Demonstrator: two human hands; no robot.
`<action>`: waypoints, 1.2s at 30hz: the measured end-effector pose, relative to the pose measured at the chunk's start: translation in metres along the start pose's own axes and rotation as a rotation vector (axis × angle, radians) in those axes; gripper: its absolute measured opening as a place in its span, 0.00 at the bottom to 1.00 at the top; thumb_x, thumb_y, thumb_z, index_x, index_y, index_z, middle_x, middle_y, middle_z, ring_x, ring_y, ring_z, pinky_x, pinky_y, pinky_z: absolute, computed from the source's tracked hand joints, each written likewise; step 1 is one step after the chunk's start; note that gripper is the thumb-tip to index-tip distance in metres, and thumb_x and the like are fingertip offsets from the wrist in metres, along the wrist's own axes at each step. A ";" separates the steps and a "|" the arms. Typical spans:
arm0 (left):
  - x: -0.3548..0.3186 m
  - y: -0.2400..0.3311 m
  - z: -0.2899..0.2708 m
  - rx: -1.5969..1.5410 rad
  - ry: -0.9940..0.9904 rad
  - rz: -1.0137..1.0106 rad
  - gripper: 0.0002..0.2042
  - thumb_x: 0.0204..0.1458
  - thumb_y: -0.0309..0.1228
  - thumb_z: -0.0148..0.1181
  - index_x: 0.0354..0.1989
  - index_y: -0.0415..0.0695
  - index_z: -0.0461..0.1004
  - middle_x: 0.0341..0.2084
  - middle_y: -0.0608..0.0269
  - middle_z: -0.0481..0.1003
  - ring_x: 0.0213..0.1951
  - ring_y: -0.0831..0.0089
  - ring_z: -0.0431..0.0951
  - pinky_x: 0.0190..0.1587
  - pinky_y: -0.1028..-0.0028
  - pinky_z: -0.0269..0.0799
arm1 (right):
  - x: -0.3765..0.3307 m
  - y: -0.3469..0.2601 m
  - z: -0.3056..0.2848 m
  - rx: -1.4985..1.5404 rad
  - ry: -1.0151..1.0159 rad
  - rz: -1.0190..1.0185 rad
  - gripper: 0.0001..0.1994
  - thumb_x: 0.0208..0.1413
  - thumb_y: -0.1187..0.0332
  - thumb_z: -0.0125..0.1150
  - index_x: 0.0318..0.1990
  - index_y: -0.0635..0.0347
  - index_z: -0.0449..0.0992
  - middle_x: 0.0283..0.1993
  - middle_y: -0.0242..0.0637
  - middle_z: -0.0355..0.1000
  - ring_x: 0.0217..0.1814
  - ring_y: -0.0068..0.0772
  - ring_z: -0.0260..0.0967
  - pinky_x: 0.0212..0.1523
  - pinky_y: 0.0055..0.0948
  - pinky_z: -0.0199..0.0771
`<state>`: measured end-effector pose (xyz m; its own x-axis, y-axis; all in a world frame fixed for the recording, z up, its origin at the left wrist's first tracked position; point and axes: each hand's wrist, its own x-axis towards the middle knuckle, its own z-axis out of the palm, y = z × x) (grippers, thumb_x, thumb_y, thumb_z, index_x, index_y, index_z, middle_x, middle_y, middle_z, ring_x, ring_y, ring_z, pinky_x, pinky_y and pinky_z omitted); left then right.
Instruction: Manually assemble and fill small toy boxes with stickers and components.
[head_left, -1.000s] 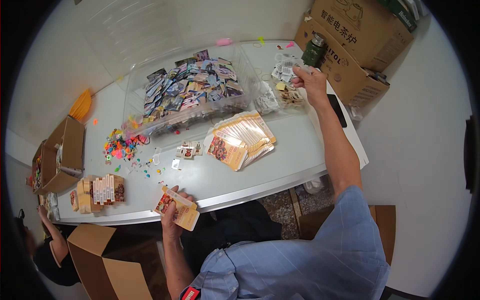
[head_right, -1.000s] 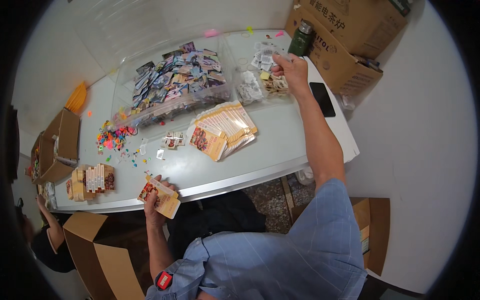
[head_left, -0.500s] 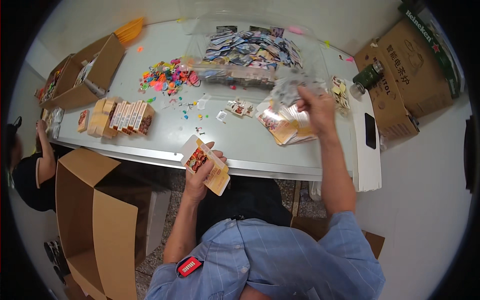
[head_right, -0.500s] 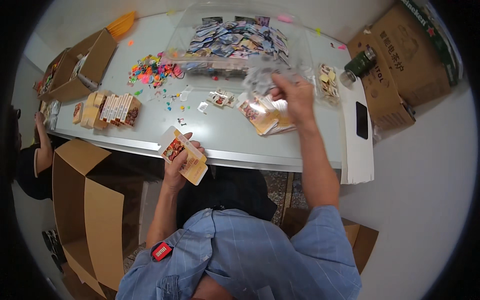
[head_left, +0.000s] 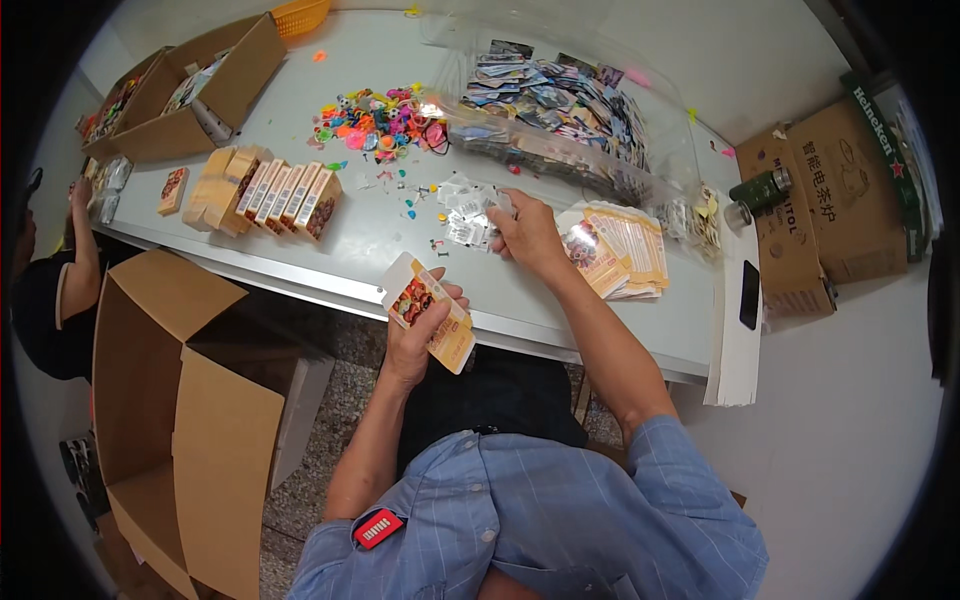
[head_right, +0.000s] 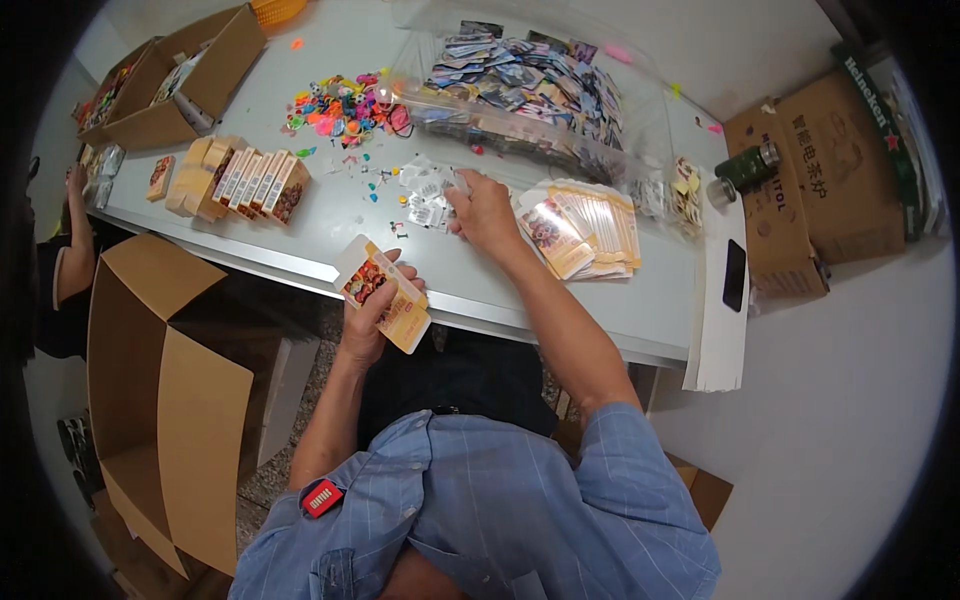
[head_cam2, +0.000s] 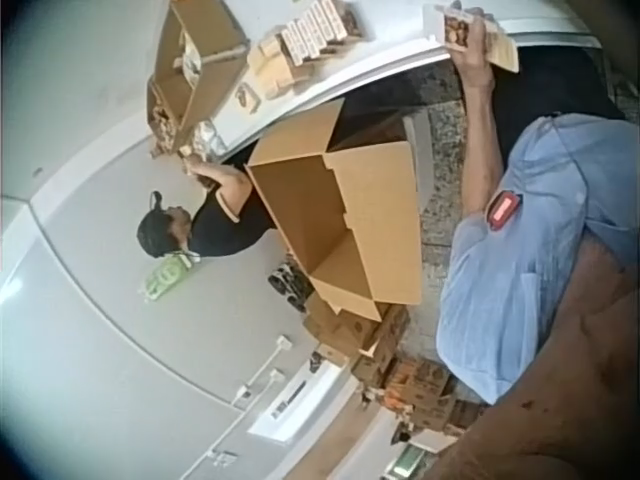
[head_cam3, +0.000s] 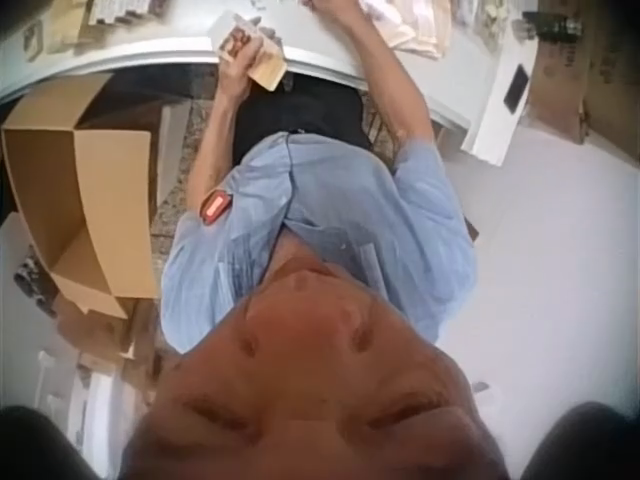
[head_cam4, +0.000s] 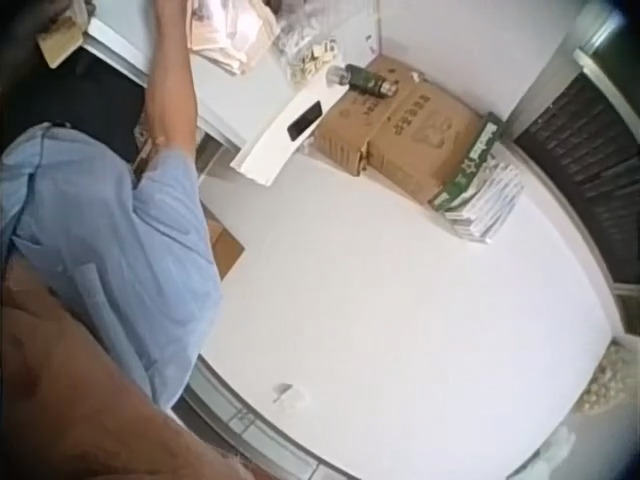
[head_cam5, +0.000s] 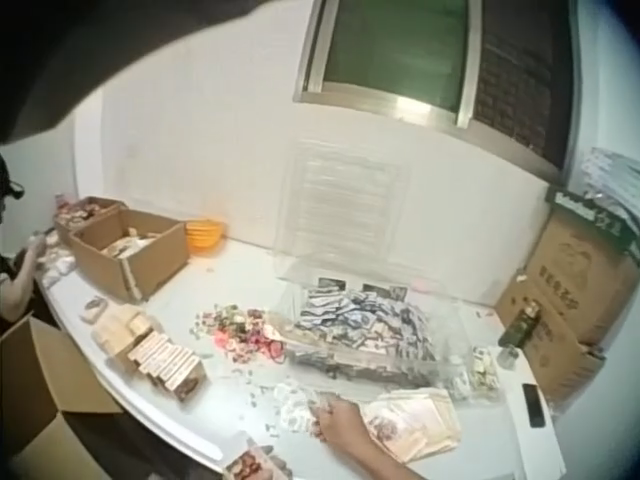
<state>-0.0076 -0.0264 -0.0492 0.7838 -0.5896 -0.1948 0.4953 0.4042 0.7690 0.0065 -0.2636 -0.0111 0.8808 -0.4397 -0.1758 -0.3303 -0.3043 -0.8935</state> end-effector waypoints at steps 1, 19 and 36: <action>0.000 0.000 -0.001 -0.004 -0.011 0.004 0.33 0.57 0.32 0.64 0.66 0.29 0.58 0.46 0.51 0.76 0.48 0.63 0.81 0.53 0.65 0.78 | 0.001 -0.001 0.001 -0.138 0.028 -0.061 0.20 0.58 0.66 0.66 0.53 0.70 0.76 0.30 0.50 0.79 0.26 0.32 0.79 0.26 0.32 0.78; 0.001 -0.001 0.002 -0.027 -0.033 0.010 0.32 0.57 0.30 0.62 0.67 0.29 0.58 0.46 0.50 0.76 0.49 0.62 0.81 0.54 0.64 0.77 | -0.017 0.018 -0.002 -0.690 0.206 -0.469 0.35 0.49 0.53 0.73 0.64 0.57 0.71 0.69 0.57 0.59 0.64 0.58 0.64 0.61 0.49 0.68; 0.006 0.009 -0.003 -0.043 -0.014 0.003 0.31 0.60 0.35 0.58 0.69 0.34 0.57 0.50 0.48 0.76 0.52 0.58 0.80 0.57 0.60 0.77 | -0.057 0.037 -0.012 -0.890 0.107 -0.543 0.33 0.57 0.40 0.60 0.62 0.54 0.74 0.71 0.53 0.57 0.72 0.57 0.53 0.67 0.55 0.56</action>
<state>0.0025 -0.0241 -0.0449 0.7802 -0.5979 -0.1839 0.5088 0.4354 0.7427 -0.0600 -0.2597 -0.0292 0.9651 -0.1171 0.2344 -0.0682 -0.9760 -0.2067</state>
